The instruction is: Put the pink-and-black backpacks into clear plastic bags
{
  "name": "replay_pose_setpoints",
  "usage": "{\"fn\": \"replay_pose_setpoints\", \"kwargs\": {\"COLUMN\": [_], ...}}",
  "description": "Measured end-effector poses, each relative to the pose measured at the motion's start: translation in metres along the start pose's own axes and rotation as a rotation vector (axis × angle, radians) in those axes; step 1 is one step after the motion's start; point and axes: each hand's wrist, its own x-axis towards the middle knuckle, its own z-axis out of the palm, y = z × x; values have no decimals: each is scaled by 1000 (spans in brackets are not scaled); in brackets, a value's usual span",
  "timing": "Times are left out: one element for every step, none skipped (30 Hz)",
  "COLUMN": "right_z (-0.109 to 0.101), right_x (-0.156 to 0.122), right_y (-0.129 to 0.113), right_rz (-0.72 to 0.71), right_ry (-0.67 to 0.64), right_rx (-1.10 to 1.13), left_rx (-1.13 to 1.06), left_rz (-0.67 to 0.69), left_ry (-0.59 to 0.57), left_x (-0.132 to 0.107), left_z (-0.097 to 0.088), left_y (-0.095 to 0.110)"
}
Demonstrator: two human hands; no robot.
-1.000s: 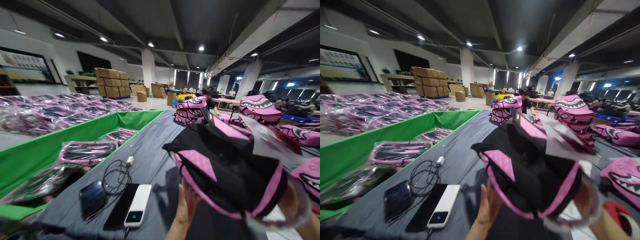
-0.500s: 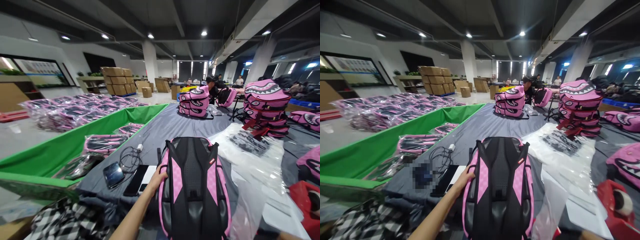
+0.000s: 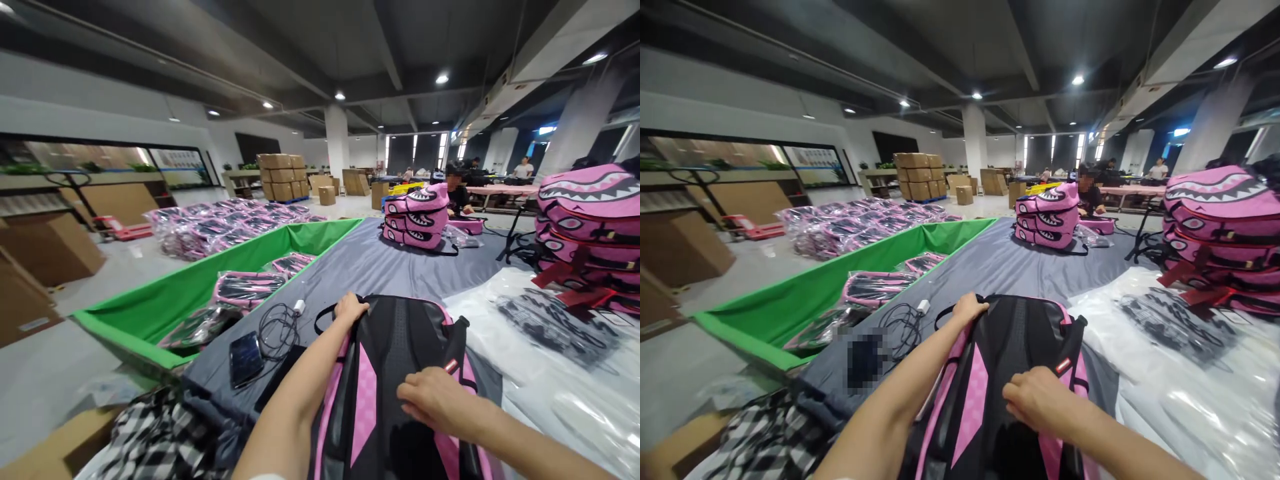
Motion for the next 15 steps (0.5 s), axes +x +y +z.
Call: {"fn": "replay_pose_setpoints", "kwargs": {"right_z": [-3, -6, -8, -9, -8, -7, -4, 0, 4, 9, 16, 22, 30, 37, 43], "right_x": [13, 26, 41, 57, 75, 95, 117, 140, 162, 183, 202, 217, 229, 237, 241], "right_y": [8, 18, 30, 42, 53, 61, 66, 68, 67, 64, 59, 53, 48, 45, 43], "right_rz": [-17, -14, 5, 33, 68, 102, 128, 145, 148, 145, 138, 131, 131, 131, 129], "right_ry": [-13, -14, -3, 19, 51, 89, 127, 157, 175, 181, 182, 181, 188, 200, 217], "right_rx": [-13, -4, 18, 45, 81, 121, 157, 185, 207, 229, 244, 252, 260, 268, 277], "left_rx": [-11, -28, -49, -75, -106, -144, -185, -227, -266, -299, -325, -346, -361, -372, -378], "left_rz": [-4, -14, -31, -53, -78, -106, -133, -160, -188, -215, -242, -266, -287, -304, -318], "left_ry": [-24, -49, -77, -107, -137, -162, -177, -180, -171, -152, -126, -91, -52, -12, 27], "left_x": [7, 13, 18, 20, 21, 20, 18, 15, 11, 7, 5, 4, 4, 6, 9], "left_z": [-8, -18, -28, -37, -44, -49, -50, -49, -44, -37, -29, -19, -9, 0, 9], "left_y": [-3, -8, -15, -24, -34, -44, -53, -62, -70, -76, -82, -86, -89, -91, -93]}}
